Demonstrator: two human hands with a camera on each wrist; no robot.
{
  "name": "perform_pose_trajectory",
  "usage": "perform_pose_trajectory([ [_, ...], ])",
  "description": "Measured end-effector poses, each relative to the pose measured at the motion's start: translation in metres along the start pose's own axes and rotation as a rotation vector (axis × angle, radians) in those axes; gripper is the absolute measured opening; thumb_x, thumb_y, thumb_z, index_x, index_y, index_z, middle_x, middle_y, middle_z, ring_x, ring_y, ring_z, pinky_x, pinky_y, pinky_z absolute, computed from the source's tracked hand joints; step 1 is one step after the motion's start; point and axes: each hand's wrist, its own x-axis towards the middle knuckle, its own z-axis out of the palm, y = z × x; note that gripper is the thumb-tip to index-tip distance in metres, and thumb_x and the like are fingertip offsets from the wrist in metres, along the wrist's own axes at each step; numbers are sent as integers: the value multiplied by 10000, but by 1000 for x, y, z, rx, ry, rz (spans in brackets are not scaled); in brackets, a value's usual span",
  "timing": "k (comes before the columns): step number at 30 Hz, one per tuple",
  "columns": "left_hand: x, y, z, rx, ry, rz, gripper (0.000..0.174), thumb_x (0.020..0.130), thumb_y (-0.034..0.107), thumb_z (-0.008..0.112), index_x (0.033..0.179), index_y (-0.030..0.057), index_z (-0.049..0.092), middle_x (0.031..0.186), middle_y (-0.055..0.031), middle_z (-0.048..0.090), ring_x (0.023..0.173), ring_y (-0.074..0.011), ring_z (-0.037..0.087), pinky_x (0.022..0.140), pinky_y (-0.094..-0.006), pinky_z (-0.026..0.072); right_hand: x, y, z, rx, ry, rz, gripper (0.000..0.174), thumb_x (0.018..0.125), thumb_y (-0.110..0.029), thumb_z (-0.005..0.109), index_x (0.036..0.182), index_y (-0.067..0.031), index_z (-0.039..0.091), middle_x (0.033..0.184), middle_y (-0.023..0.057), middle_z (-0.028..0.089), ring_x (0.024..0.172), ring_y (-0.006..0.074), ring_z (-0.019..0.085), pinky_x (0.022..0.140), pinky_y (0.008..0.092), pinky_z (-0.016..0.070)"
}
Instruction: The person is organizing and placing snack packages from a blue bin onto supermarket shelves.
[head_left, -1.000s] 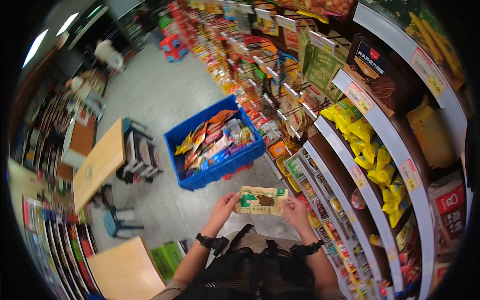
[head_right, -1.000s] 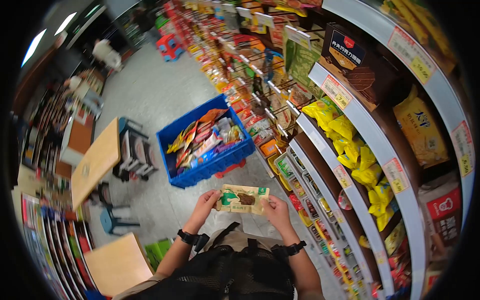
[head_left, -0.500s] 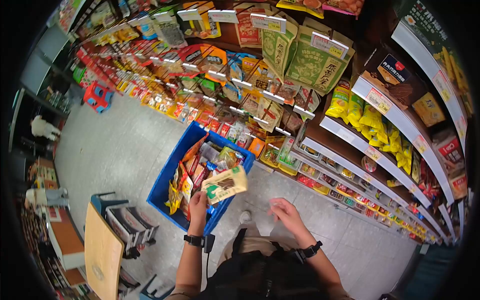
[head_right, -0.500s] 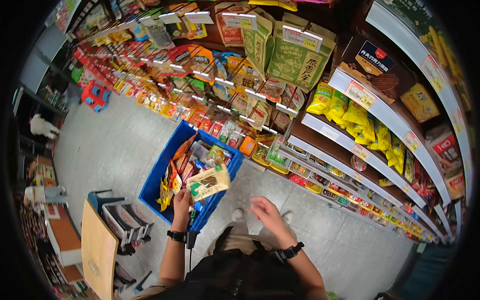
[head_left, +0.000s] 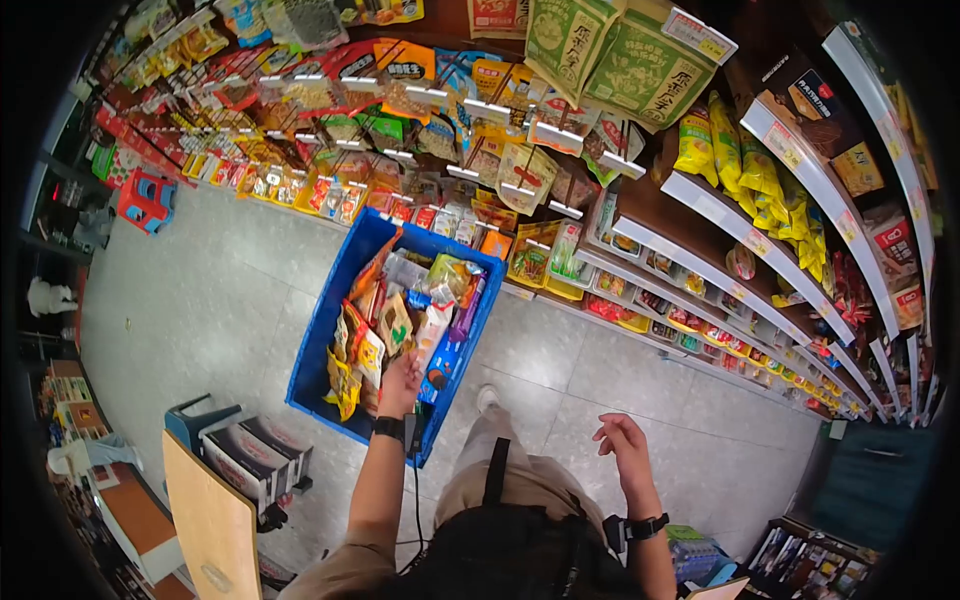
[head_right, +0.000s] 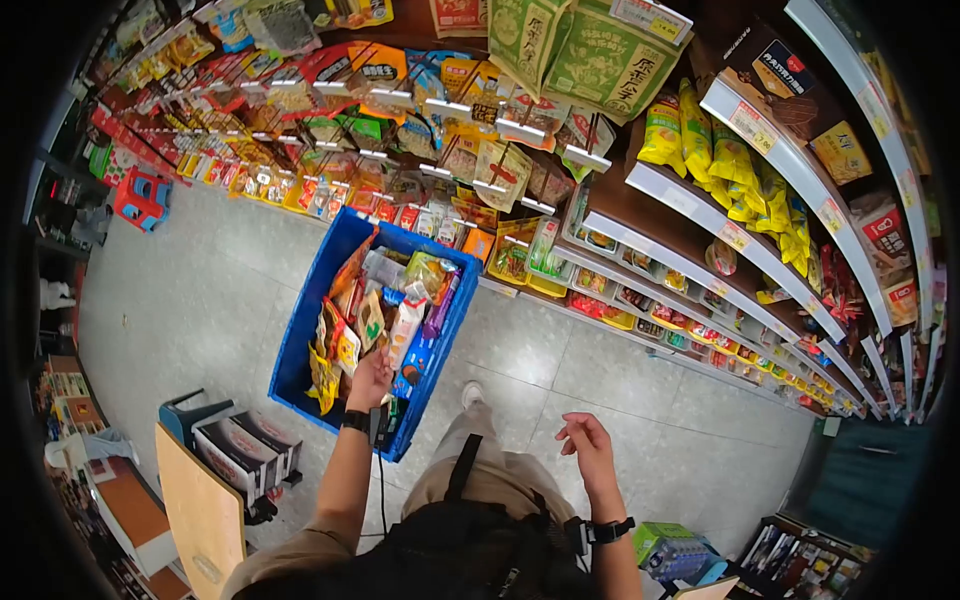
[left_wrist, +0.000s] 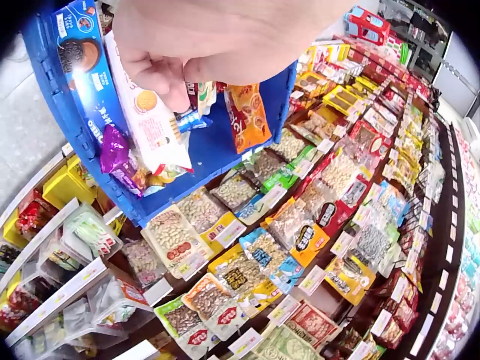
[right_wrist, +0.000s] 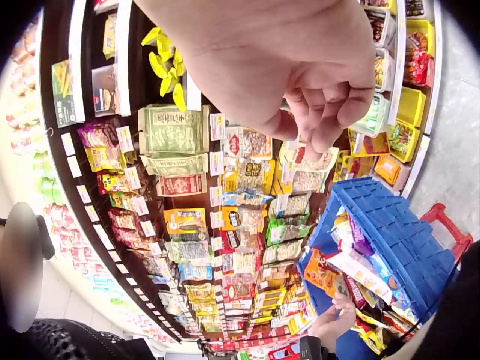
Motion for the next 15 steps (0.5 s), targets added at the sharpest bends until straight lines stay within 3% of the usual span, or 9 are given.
perform_pose_trajectory([
  [2,-19,-10,4,-11,18,13,145,975,199,543,994,70,607,843,10,636,680,-94,552,587,-204,433,-23,21,-3,-28,24,3,195,971,-206,555,1083,-65,631,829,42,641,631,79,520,625,225,430],
  [8,-86,-30,-8,236,-233,-53,193,962,228,538,1034,68,619,845,-1,642,689,-90,552,612,-229,439,-101,80,4,48,148,-45,181,964,-184,551,1066,-65,642,816,35,640,633,73,515,629,233,424],
  [10,-120,-37,-10,421,-250,-33,222,968,246,523,1059,69,623,847,-11,652,684,-91,565,604,-231,434,-135,103,13,100,178,-70,181,964,-180,548,1065,-63,642,818,35,640,638,75,514,632,232,421],
  [13,-165,-52,-43,1112,-363,191,224,968,236,504,1060,70,622,879,-48,683,701,-93,594,604,-238,440,-189,150,30,189,224,-96,178,958,-154,539,1065,-55,642,823,36,637,650,79,513,636,229,413],
  [15,-197,-57,-73,1190,-418,198,210,951,219,519,1044,66,629,885,-41,685,712,-89,597,617,-226,446,-224,185,43,244,245,-110,177,950,-131,534,1066,-49,641,826,37,635,657,82,512,638,228,409],
])
